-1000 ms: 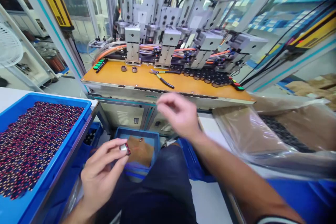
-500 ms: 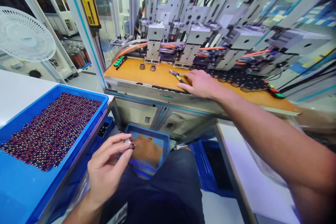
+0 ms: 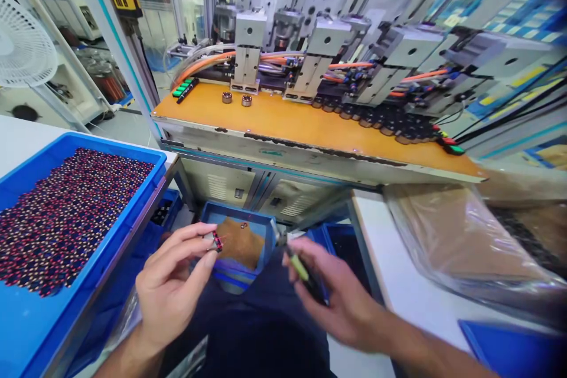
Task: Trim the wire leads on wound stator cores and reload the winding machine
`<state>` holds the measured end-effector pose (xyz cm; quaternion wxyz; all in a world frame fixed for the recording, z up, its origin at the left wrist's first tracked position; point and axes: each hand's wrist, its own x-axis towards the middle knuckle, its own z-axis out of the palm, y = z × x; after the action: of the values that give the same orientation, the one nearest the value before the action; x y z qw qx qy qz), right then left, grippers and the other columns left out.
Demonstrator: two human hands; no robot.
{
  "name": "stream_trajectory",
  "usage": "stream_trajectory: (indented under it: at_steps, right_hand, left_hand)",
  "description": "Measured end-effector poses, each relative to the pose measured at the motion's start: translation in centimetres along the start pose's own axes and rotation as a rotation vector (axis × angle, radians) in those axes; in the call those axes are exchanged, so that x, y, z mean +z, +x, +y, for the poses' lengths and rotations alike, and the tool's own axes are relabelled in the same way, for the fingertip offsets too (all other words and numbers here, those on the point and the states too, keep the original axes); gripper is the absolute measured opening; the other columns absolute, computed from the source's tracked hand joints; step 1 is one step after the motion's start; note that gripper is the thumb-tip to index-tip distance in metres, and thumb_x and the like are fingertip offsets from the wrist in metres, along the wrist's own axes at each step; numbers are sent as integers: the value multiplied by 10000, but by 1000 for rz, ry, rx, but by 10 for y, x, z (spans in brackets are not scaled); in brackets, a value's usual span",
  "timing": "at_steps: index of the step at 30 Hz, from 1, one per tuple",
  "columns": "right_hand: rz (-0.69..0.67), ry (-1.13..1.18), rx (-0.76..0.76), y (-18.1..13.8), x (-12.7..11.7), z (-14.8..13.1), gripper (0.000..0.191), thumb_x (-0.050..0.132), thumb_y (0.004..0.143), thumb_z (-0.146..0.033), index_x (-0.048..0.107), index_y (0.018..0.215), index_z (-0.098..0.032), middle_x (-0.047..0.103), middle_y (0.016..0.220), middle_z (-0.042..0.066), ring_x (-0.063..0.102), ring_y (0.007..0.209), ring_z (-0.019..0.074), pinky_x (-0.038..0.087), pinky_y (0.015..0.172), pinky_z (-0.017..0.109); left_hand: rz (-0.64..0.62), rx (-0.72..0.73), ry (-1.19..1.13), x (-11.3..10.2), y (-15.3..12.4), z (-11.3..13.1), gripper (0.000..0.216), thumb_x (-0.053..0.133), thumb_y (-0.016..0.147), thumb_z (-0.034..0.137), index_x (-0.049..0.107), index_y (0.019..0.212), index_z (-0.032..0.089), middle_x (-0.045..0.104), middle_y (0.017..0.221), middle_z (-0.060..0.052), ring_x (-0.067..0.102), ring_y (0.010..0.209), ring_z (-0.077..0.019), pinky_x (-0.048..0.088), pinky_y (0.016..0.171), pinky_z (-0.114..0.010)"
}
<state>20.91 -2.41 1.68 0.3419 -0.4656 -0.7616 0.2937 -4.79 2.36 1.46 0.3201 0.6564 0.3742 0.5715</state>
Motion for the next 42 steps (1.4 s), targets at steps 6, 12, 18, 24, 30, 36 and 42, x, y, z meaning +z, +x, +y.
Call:
stream_trajectory:
  at_steps: [6, 12, 18, 24, 30, 36, 42]
  right_hand:
    - [-144, 500, -9, -18, 34, -15, 772, 505, 767, -40, 311, 1481, -262, 613, 1092, 91, 637, 956, 178, 542, 901, 365]
    - [-224, 653, 25, -3, 29, -15, 798, 543, 702, -79, 385, 1475, -197, 623, 1159, 120, 606, 1088, 230, 483, 993, 443]
    - [-227, 662, 36, -5, 30, -15, 804, 543, 722, -64, 374, 1489, -235, 613, 1190, 120, 605, 1099, 235, 454, 1026, 472]
    - [-199, 703, 24, -2, 31, -18, 797, 536, 713, -49, 399, 1475, -237, 609, 1144, 110, 620, 1006, 209, 526, 934, 416]
    - [-173, 742, 12, 1, 32, -21, 771, 519, 732, -35, 415, 1460, -267, 604, 1063, 86, 614, 874, 168, 552, 802, 355]
    - [-211, 712, 12, 4, 30, -22, 754, 513, 703, -40, 460, 1424, -254, 596, 972, 58, 570, 775, 136, 534, 707, 296]
    - [-228, 649, 81, 1, 31, -20, 624, 555, 731, -74, 543, 1340, -213, 618, 916, 57, 570, 719, 130, 516, 665, 263]
  left_hand:
    - [-31, 24, 4, 5, 1, 1, 379, 683, 782, -41, 727, 1054, 220, 721, 1121, -44, 686, 1014, -147, 603, 774, -206]
    - [-70, 47, 16, 5, -2, 7, 351, 686, 779, -39, 727, 1033, 199, 720, 1135, -51, 693, 1013, -150, 608, 779, -213]
    - [-92, 54, 38, -1, -5, 8, 352, 679, 788, -33, 727, 1036, 212, 723, 1131, -60, 688, 1043, -179, 597, 869, -292]
    - [-106, 59, 49, 0, -4, 7, 350, 683, 782, -29, 733, 1020, 222, 723, 1121, -64, 697, 1015, -193, 608, 837, -309]
    - [-113, 60, 26, 1, -3, 6, 360, 679, 775, -42, 734, 1021, 214, 721, 1123, -65, 702, 997, -193, 612, 812, -298]
    - [-116, 42, 25, 2, -3, 7, 375, 678, 769, -49, 737, 1022, 222, 721, 1127, -53, 702, 996, -186, 610, 809, -286]
    - [-104, 41, 26, 1, -3, 7, 366, 683, 767, -40, 743, 1008, 229, 729, 1115, -54, 709, 992, -200, 614, 800, -301]
